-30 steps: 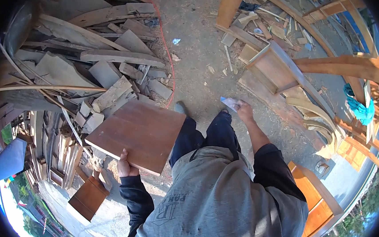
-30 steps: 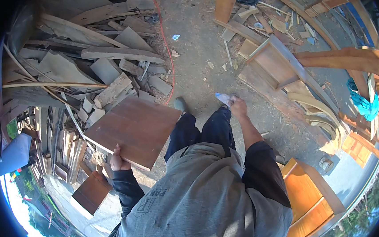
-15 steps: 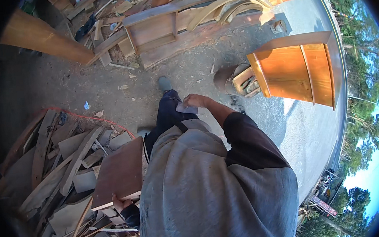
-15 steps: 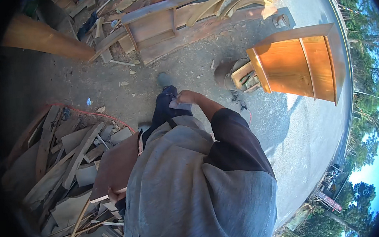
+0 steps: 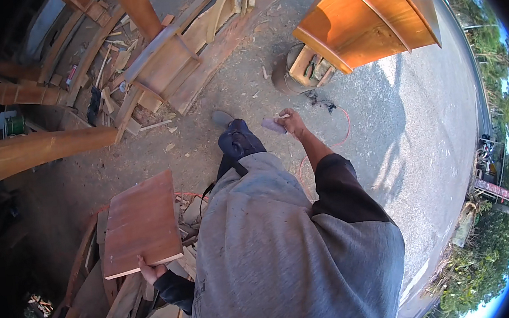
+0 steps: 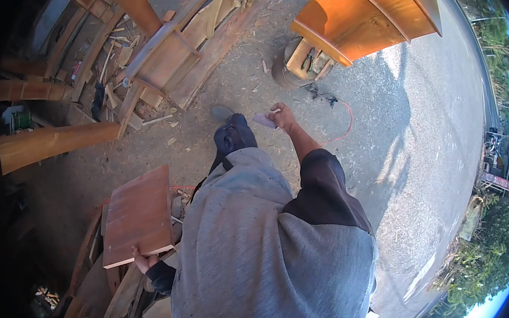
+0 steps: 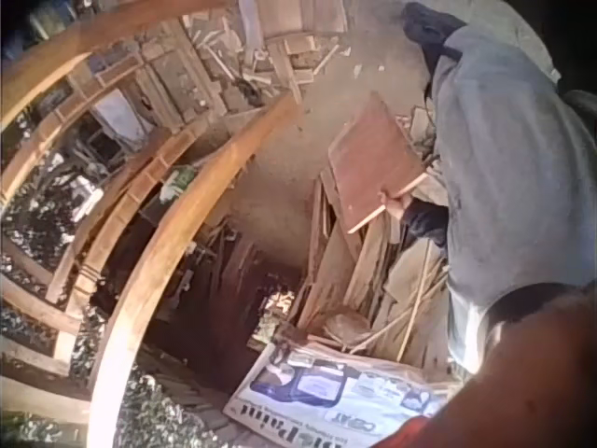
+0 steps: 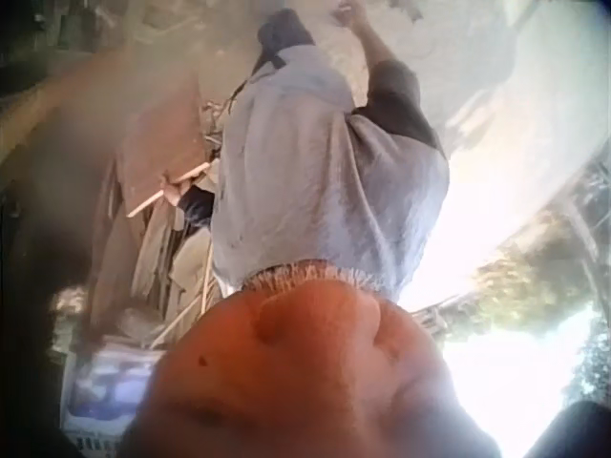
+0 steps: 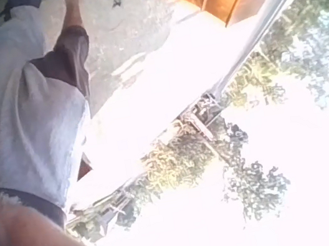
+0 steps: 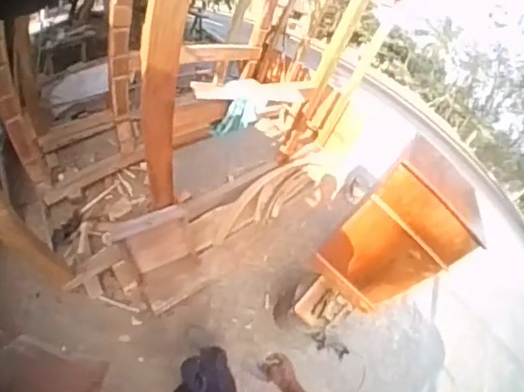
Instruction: The person sands the surface and edges of a wooden board by hand with sandpaper, wipes it with a cloth, and applies a finish using a spray gun.
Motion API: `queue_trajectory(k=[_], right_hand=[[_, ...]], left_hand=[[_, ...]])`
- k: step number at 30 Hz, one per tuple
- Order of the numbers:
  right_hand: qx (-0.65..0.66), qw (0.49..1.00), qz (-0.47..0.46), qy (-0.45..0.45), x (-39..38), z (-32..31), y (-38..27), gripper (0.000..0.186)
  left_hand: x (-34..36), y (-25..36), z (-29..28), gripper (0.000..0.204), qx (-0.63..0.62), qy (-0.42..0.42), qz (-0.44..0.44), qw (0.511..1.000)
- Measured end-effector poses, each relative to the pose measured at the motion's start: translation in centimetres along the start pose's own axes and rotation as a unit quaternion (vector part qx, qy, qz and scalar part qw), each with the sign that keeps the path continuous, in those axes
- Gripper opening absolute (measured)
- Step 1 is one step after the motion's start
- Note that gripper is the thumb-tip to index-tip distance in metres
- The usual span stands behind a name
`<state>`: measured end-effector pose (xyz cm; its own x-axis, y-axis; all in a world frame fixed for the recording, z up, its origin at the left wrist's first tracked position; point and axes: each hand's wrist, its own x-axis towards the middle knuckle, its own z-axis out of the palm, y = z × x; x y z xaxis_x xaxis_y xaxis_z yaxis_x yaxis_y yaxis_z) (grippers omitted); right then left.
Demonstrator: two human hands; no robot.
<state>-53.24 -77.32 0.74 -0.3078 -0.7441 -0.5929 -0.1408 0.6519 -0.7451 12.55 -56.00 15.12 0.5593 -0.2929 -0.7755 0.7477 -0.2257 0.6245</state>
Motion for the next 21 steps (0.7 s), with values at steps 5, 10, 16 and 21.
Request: queue_trajectory(k=[5,10,16,21], right_hand=[[-0.127,0.971,0.009,0.202,7.1,-9.2,4.0,0.022],[-0.224,0.92,-0.105,0.304,15.9,-15.4,1.6,0.023],[-0.173,0.929,0.027,0.326,28.0,-23.9,2.9,0.028],[-0.321,0.906,-0.214,0.172,36.5,-16.1,-12.8,0.058]], left_hand=[[-0.1,-3.3,6.8,0.046,0.031,-0.006,-0.04,0.999],[1.3,-6.7,8.6,0.039,0.066,0.049,-0.027,0.996],[-1.3,-10.7,19.8,0.04,0.029,-0.044,-0.144,0.988],[-6.5,-15.4,26.5,0.041,-0.043,0.007,-0.046,0.998]])
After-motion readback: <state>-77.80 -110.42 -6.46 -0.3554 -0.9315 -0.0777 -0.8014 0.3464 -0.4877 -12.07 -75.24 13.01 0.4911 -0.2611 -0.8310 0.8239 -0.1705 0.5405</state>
